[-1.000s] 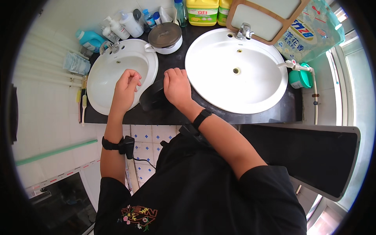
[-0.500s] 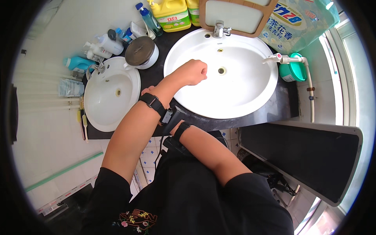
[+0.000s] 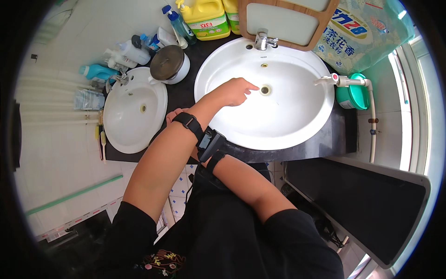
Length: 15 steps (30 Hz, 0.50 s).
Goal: Cleaning and drying a black circular plastic object and a grey cloth in a bathroom sink.
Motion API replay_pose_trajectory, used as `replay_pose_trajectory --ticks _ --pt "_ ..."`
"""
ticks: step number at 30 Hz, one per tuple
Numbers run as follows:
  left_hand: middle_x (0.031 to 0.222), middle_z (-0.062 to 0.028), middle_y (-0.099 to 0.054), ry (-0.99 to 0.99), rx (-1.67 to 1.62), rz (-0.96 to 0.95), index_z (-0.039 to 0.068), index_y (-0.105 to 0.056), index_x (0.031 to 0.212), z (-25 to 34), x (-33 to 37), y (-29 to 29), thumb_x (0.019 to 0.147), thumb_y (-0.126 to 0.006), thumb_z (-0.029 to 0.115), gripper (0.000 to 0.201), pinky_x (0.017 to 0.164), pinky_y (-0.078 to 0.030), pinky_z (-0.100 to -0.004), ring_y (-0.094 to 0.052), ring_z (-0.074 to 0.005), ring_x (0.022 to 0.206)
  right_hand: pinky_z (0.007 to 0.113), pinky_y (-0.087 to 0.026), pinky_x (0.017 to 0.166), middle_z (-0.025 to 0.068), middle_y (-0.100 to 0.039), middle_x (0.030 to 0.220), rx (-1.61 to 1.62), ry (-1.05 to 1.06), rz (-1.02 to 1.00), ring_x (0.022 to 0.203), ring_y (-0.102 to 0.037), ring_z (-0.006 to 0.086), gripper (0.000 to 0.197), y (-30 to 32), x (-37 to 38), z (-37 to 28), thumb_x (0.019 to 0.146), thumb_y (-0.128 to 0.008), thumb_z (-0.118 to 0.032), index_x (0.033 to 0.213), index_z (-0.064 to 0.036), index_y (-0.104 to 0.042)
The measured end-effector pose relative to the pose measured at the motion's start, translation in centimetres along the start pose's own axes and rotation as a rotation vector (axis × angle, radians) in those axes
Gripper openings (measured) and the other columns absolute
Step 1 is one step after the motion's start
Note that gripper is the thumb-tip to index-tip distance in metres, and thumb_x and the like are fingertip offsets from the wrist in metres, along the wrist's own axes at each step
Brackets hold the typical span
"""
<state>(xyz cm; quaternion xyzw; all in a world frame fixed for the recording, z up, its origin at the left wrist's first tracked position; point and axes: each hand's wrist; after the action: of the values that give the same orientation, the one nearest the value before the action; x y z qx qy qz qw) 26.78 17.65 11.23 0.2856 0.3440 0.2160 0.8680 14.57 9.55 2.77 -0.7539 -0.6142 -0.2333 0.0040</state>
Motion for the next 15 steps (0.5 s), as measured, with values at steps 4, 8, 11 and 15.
replay_pose_trajectory --ticks 4,8,11,15 --pt "0.121 -0.0215 -0.063 0.226 -0.237 -0.179 0.017 -0.051 0.140 1.1 -1.3 1.6 0.080 -0.046 -0.011 0.067 0.065 -0.054 -0.0270 -0.072 -0.0190 0.077 0.035 -0.045 0.076 0.0061 -0.058 0.088 -0.112 0.188 0.098 0.086 -0.055 0.0268 0.005 2.4 0.6 -4.3 0.083 -0.060 -0.008 0.088 -0.0065 -0.060" --pt "0.141 -0.0210 -0.048 -0.105 -0.095 -0.014 0.027 -0.027 0.153 0.1 -1.4 1.0 0.076 -0.039 -0.019 0.091 0.068 -0.051 -0.0254 -0.071 -0.0239 0.097 0.036 -0.045 0.077 0.0066 -0.058 0.088 0.565 -0.075 0.126 0.087 -0.055 0.0271 0.005 -0.8 0.6 -0.4 0.085 -0.060 -0.010 0.090 -0.0084 -0.061" --pt "0.146 -0.0176 -0.044 0.009 -0.255 -0.093 0.030 -0.025 0.153 1.4 -4.2 3.8 0.070 -0.033 -0.023 0.099 0.074 -0.049 -0.0249 -0.063 -0.0279 0.115 0.037 -0.046 0.085 0.0095 -0.061 0.099 0.558 -0.107 0.022 0.094 -0.056 0.0290 0.012 -0.7 0.2 1.5 0.091 -0.057 -0.015 0.099 -0.0085 -0.063" --pt "0.149 -0.0191 -0.039 -0.198 0.013 0.340 0.029 -0.024 0.153 -4.7 -8.4 5.9 0.075 -0.037 -0.021 0.094 0.081 -0.050 -0.0266 -0.060 -0.0285 0.119 0.040 -0.041 0.096 0.0176 -0.060 0.107 -0.025 0.072 -0.047 0.105 -0.053 0.0365 0.017 1.9 1.2 -1.6 0.091 -0.053 -0.011 0.103 -0.0010 -0.061"
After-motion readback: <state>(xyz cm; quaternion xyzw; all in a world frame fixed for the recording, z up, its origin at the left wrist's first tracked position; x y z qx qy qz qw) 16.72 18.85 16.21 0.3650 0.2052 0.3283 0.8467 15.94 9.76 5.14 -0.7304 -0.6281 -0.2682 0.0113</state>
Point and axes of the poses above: each hand's wrist, its own x-axis towards the middle knuckle, its own y-axis out of the back of the hand, z = x × y
